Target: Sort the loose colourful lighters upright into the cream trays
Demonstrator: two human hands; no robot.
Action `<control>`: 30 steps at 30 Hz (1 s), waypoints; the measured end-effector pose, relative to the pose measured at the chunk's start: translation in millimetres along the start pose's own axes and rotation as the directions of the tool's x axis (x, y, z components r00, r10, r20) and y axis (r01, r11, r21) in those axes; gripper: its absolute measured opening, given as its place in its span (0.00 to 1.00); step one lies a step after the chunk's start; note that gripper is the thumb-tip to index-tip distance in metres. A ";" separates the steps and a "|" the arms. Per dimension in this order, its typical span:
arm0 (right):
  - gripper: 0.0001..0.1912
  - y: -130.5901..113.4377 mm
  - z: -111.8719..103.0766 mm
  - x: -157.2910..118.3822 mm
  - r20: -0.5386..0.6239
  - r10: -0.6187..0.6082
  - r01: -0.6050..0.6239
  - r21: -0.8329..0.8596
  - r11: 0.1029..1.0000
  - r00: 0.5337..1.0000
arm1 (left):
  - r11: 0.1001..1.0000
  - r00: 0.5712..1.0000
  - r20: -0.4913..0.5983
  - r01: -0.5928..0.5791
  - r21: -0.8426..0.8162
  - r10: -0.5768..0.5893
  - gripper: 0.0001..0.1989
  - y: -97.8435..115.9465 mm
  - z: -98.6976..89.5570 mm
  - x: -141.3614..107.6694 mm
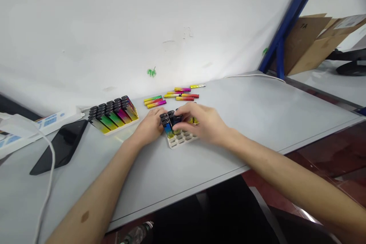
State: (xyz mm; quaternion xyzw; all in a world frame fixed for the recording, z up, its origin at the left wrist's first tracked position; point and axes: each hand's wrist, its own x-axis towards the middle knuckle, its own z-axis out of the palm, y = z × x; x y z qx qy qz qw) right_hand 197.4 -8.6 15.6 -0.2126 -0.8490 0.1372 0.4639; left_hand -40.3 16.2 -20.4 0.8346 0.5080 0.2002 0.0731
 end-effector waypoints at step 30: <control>0.05 15.8 0.5 -2.3 0.065 -0.104 0.111 -0.111 0.988 0.992 | 0.998 1.000 0.002 -0.023 0.058 0.023 0.14 1.7 -1.9 0.1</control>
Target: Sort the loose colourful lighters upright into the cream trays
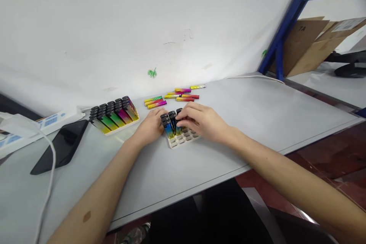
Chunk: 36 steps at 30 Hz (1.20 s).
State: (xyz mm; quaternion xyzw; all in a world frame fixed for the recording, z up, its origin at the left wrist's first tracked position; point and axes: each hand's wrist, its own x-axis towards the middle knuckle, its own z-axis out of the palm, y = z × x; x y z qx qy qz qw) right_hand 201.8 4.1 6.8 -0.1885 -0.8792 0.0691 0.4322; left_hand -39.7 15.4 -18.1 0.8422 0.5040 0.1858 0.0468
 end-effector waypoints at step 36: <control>0.17 134.5 -30.6 -3.1 -0.071 0.742 -0.615 -0.615 0.494 0.667 | 0.999 1.000 0.006 0.017 -0.029 -0.017 0.18 -2.6 1.9 -2.2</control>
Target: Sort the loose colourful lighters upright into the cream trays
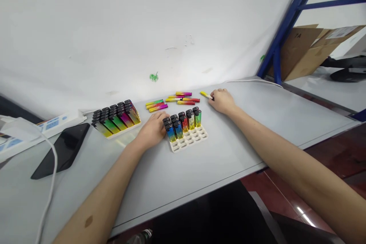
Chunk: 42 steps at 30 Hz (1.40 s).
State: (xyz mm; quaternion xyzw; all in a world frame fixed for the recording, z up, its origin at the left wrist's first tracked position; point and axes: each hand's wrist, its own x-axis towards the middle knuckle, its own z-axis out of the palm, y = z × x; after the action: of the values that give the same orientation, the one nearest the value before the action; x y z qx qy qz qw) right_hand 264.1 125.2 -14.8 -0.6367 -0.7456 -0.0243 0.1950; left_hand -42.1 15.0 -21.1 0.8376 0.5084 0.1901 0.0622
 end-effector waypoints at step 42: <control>0.23 -47.5 -33.3 -33.9 0.414 0.035 -0.414 0.910 -0.016 0.909 | 1.000 1.000 0.008 0.016 0.016 -0.016 0.18 -1.3 0.5 0.5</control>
State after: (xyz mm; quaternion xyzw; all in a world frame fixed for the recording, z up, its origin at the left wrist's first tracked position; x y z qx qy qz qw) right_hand 231.0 75.0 15.1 -0.4278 -0.4525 0.6193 0.4782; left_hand -42.9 16.1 -21.8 0.8348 0.5163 0.1820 0.0593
